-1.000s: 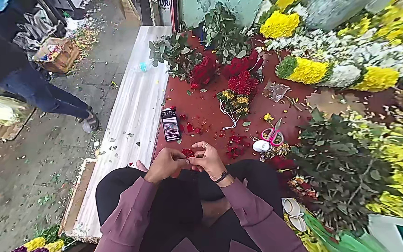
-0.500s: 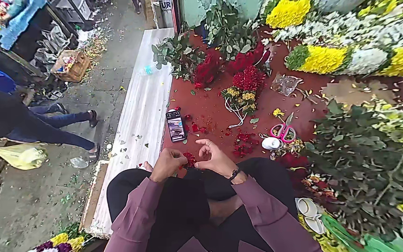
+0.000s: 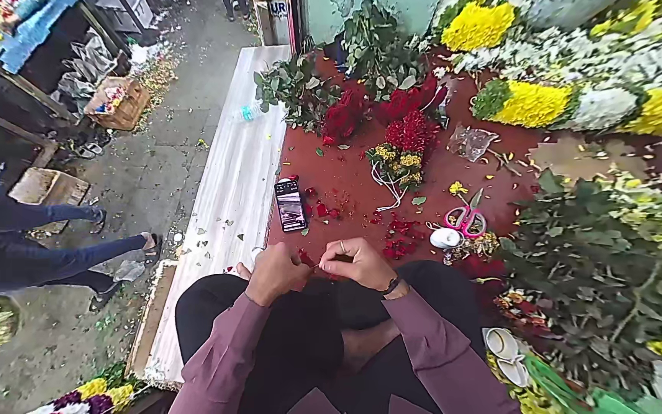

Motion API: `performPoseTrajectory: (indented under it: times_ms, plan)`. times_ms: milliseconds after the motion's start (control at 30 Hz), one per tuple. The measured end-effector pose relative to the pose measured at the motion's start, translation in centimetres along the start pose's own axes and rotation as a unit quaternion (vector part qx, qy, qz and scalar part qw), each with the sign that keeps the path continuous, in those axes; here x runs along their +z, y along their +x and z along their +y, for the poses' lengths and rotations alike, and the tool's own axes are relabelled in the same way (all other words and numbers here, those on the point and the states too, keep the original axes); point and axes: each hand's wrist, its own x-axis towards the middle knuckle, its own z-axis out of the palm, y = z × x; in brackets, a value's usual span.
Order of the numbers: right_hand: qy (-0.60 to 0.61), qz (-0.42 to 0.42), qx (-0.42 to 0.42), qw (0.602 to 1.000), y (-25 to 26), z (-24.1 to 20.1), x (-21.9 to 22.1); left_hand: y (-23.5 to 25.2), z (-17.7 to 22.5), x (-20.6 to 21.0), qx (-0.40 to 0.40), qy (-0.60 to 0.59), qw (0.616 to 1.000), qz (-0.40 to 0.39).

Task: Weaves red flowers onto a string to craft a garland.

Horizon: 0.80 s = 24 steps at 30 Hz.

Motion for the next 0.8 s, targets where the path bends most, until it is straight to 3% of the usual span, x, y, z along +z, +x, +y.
performPoseTrajectory:
  times_ms: [67,100,167,233,300,367,467,600,700,800]
  plan:
    - [0.022,0.028,0.005,0.999,0.7,0.8,-0.9,-0.6,0.7,-0.1,0.156,-0.065,0.981,-0.094]
    - [0.052,0.015,0.023,0.998,0.8,1.6,-1.2,-0.6,0.9,0.0,0.227,-0.152,0.954,-0.122]
    - [0.127,-0.011,0.074,0.989,0.4,3.1,-0.6,-0.3,1.3,0.3,0.289,-0.325,0.895,-0.096]
    - [0.15,-0.018,0.095,0.984,-0.3,3.1,1.0,0.2,0.9,0.5,0.276,-0.406,0.871,0.01]
    - [0.143,-0.053,0.05,0.987,-0.1,2.4,1.8,0.8,0.2,0.8,0.22,-0.394,0.882,0.132]
    - [0.126,-0.045,0.011,0.991,0.1,1.1,1.9,1.2,-0.7,0.9,0.148,-0.343,0.909,0.186]
    - [0.089,-0.014,0.007,0.996,-0.3,0.2,0.8,1.1,-1.6,0.8,0.07,-0.258,0.954,0.133]
    - [0.049,0.026,0.043,0.998,-1.3,0.3,-2.7,0.6,-1.9,0.2,0.066,-0.191,0.979,0.001]
    - [0.037,-0.013,0.057,0.998,-1.7,0.5,-4.2,0.7,-1.6,-0.1,0.047,-0.172,0.983,-0.046]
    - [0.038,-0.087,0.053,0.994,-1.6,0.1,-3.7,1.0,-1.6,0.0,0.002,-0.161,0.987,-0.018]
